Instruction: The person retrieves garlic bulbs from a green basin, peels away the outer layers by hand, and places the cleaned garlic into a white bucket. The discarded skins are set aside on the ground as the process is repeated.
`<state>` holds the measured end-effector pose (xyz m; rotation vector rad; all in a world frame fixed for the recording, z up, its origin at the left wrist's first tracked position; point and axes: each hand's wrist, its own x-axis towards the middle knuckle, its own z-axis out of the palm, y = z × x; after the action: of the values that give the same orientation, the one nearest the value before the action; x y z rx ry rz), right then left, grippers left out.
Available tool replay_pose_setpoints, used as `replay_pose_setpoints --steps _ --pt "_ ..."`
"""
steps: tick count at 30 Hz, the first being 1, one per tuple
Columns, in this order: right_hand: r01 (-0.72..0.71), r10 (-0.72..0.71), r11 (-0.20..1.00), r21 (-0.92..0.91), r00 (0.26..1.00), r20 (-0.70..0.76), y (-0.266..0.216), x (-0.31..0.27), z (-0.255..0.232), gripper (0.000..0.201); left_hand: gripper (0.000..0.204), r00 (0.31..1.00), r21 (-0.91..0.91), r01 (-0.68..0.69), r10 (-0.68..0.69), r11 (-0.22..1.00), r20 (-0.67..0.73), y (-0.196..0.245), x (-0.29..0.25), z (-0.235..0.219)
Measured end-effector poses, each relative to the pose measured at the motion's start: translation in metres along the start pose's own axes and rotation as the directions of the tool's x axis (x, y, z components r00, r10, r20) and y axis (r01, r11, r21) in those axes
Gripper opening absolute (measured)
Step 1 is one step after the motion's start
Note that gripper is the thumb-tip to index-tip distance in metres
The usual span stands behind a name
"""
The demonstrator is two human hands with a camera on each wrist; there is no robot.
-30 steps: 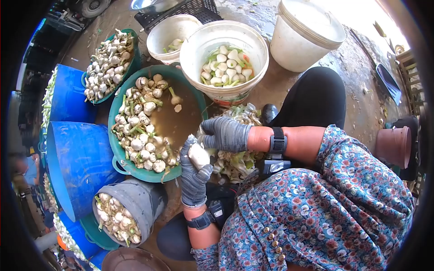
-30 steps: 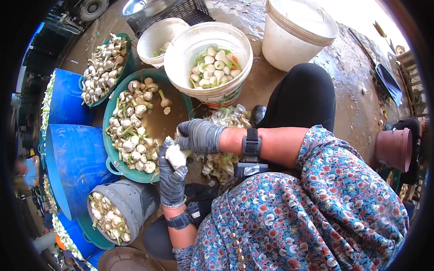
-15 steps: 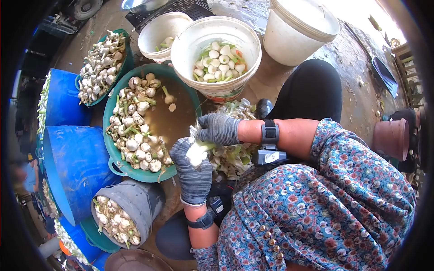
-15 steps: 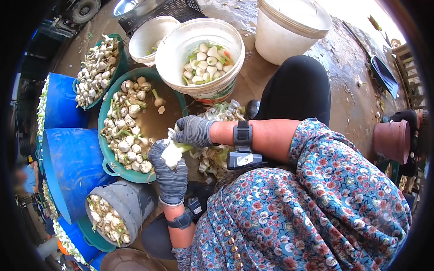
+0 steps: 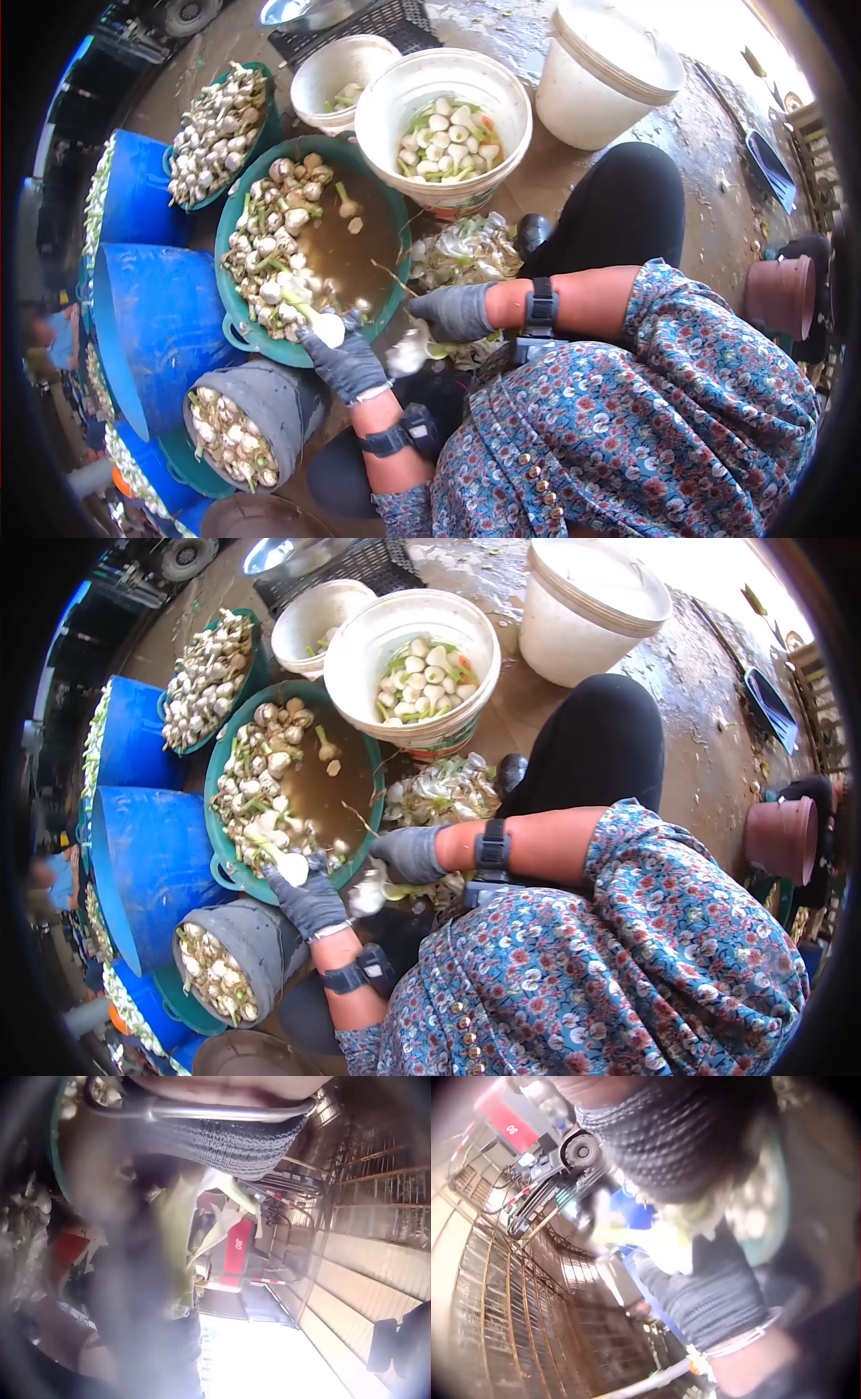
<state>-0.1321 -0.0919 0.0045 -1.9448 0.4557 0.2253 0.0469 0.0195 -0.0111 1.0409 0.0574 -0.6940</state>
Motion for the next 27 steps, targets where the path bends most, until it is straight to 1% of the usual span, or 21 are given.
replay_pose_setpoints --steps 2,3,5,6,7,8,10,11,12,13,14,15,16,18,20,21,22,23,24,26,27 --pt "-0.071 0.124 0.970 -0.233 0.968 0.219 0.007 0.003 -0.004 0.039 0.034 1.000 0.053 -0.001 0.000 0.999 0.014 0.019 0.003 0.005" --pt "-0.051 0.109 0.969 -0.243 0.966 0.233 0.008 0.001 -0.005 0.039 0.033 0.994 -0.073 0.105 -0.103 0.992 0.042 0.024 -0.004 0.014" --pt "0.000 -0.050 0.963 -0.270 0.982 -0.181 0.009 -0.005 -0.010 0.041 0.029 0.976 0.062 0.083 -0.094 0.995 0.195 0.009 0.001 0.004" --pt "-0.006 -0.045 0.962 -0.273 0.983 -0.179 0.006 -0.003 -0.015 0.041 0.027 0.975 0.226 0.008 -0.058 0.974 0.216 -0.008 0.010 -0.009" --pt "0.138 -0.123 0.990 0.031 0.950 -0.289 0.001 0.003 -0.020 0.039 0.024 0.982 0.030 0.114 -0.117 0.993 0.148 -0.006 -0.008 0.010" --pt "0.302 -0.157 0.900 0.313 0.897 -0.414 -0.004 0.006 -0.023 0.037 0.024 0.979 0.566 -0.163 0.061 0.808 0.195 -0.023 0.001 -0.012" --pt "0.358 -0.178 0.853 0.379 0.883 -0.434 -0.016 0.008 -0.021 0.031 0.027 0.913 0.760 -0.378 0.080 0.528 0.399 -0.033 -0.002 -0.014" --pt "0.417 -0.201 0.797 0.437 0.866 -0.459 -0.020 0.007 -0.019 0.024 0.033 0.943 0.569 -0.250 0.063 0.783 0.328 -0.037 -0.005 -0.015" --pt "0.417 -0.200 0.797 0.437 0.865 -0.460 -0.021 0.005 -0.018 0.024 0.033 0.942 0.570 -0.251 0.062 0.783 0.329 -0.029 -0.013 -0.004" --pt "0.349 -0.157 0.847 0.402 0.886 -0.437 -0.021 0.002 -0.017 0.023 0.035 0.979 0.354 0.037 -0.106 0.935 0.177 -0.017 -0.022 0.012" --pt "0.277 -0.112 0.890 0.363 0.903 -0.414 -0.021 0.000 -0.017 0.023 0.037 0.949 0.067 0.304 -0.308 0.950 0.072 -0.011 -0.026 0.021" --pt "0.374 -0.262 0.908 0.187 0.858 -0.442 -0.018 -0.003 -0.019 0.020 0.037 0.962 0.000 0.258 -0.257 0.966 -0.093 -0.012 -0.017 0.019" --pt "0.374 -0.264 0.908 0.189 0.861 -0.434 -0.015 -0.003 -0.017 0.020 0.035 0.938 -0.113 0.342 -0.346 0.933 -0.010 0.003 -0.019 0.030" --pt "0.561 -0.437 0.823 0.084 0.722 -0.537 -0.009 0.001 -0.015 0.018 0.038 0.893 -0.326 0.230 -0.065 0.917 0.446 -0.003 0.024 -0.029" --pt "0.529 -0.409 0.839 0.126 0.767 -0.495 -0.009 -0.002 -0.022 0.017 0.037 0.906 -0.371 0.249 -0.079 0.894 0.417 0.014 0.017 -0.017" --pt "0.501 -0.394 0.861 0.084 0.763 -0.513 -0.009 -0.002 -0.024 0.018 0.035 0.986 -0.105 0.022 -0.004 0.994 0.166 0.021 0.004 -0.001" --pt "0.470 -0.377 0.882 0.044 0.758 -0.532 -0.009 -0.003 -0.026 0.019 0.033 0.986 0.221 -0.136 0.153 0.966 -0.060 0.025 -0.003 0.009" --pt "0.448 -0.386 0.893 -0.032 0.728 -0.567 -0.005 0.001 -0.024 0.021 0.021 0.949 0.377 -0.307 0.249 0.874 0.196 0.019 -0.005 -0.011" --pt "0.449 -0.388 0.893 -0.036 0.726 -0.568 -0.006 0.001 -0.026 0.021 0.021 0.948 0.374 -0.310 0.251 0.874 0.199 0.018 -0.013 0.000" --pt "0.458 -0.515 0.854 -0.246 0.675 -0.528 -0.009 -0.001 -0.028 0.024 0.019 0.739 0.690 -0.660 0.424 0.296 0.524 0.011 -0.041 0.030" --pt "0.468 -0.538 0.841 -0.271 0.673 -0.507 -0.010 -0.002 -0.028 0.026 0.023 0.587 0.614 -0.783 0.444 0.101 0.676 0.008 -0.042 0.032"
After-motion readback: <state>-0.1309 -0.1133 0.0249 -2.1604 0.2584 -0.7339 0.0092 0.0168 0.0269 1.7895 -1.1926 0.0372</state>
